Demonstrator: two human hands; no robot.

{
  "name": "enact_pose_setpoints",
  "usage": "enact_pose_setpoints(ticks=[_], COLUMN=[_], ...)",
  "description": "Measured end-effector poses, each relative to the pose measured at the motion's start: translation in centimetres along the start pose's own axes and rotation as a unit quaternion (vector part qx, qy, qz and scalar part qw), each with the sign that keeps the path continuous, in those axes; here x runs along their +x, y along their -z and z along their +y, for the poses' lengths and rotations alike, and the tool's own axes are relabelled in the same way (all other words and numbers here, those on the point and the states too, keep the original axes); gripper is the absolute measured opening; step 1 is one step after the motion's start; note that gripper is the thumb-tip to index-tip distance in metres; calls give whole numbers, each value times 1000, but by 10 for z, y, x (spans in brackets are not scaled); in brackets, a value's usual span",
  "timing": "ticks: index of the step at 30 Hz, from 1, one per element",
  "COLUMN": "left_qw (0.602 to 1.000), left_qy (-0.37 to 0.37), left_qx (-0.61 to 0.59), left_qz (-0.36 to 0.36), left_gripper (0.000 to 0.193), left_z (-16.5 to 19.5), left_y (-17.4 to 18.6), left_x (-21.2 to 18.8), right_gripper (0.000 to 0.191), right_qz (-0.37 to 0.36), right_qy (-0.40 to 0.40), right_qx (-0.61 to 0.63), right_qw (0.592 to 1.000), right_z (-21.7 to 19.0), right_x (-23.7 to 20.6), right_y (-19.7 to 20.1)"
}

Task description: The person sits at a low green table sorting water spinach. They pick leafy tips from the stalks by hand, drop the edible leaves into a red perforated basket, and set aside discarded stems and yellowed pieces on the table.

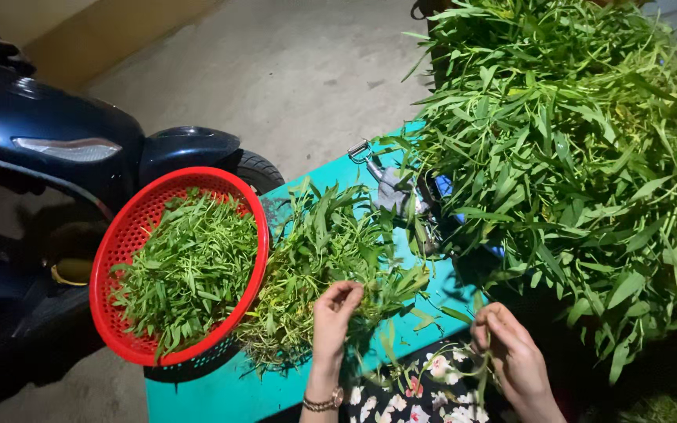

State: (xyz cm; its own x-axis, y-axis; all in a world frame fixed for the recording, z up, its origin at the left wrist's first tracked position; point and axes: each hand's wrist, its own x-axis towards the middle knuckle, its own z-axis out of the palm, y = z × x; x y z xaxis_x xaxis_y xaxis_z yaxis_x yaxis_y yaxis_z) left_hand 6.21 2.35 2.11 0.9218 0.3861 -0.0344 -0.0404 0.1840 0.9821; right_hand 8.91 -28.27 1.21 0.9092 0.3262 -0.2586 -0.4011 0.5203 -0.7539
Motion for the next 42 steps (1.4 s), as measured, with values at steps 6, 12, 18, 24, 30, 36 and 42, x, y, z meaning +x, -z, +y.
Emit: enact_pose_setpoints(ticks=[6, 12, 18, 24, 30, 36, 42], left_qw=[946, 980, 977, 969, 973, 972, 993], left_qy=[151, 83, 123, 126, 112, 78, -38], left_qx=[-280, -176, -172, -210, -203, -216, -64], left_qz=[-61, -39, -23, -19, -7, 52, 87], left_gripper=[22, 25, 28, 26, 21, 16, 18], left_z=[8, -3, -8, -2, -6, -21, -4], left_y=[-15, -28, -25, -25, -23, -11, 1], left_x=[12, 1, -1, -3, 3, 13, 17], right_gripper=[20, 14, 18, 31, 29, 19, 16], right_qz=[-38, 3, -19, -41, -77, -34, -28], right_qy=[-94, -5, 80, 72, 8, -48, -20], right_qx=[21, -157, -260, -346, -329, -177, 26], right_qw=[995, 988, 962, 935, 941, 983, 999], right_z=[5, -4, -3, 10, 16, 21, -1], right_x=[10, 8, 21, 58, 83, 92, 96], right_y=[-9, -19, -34, -65, -84, -76, -55])
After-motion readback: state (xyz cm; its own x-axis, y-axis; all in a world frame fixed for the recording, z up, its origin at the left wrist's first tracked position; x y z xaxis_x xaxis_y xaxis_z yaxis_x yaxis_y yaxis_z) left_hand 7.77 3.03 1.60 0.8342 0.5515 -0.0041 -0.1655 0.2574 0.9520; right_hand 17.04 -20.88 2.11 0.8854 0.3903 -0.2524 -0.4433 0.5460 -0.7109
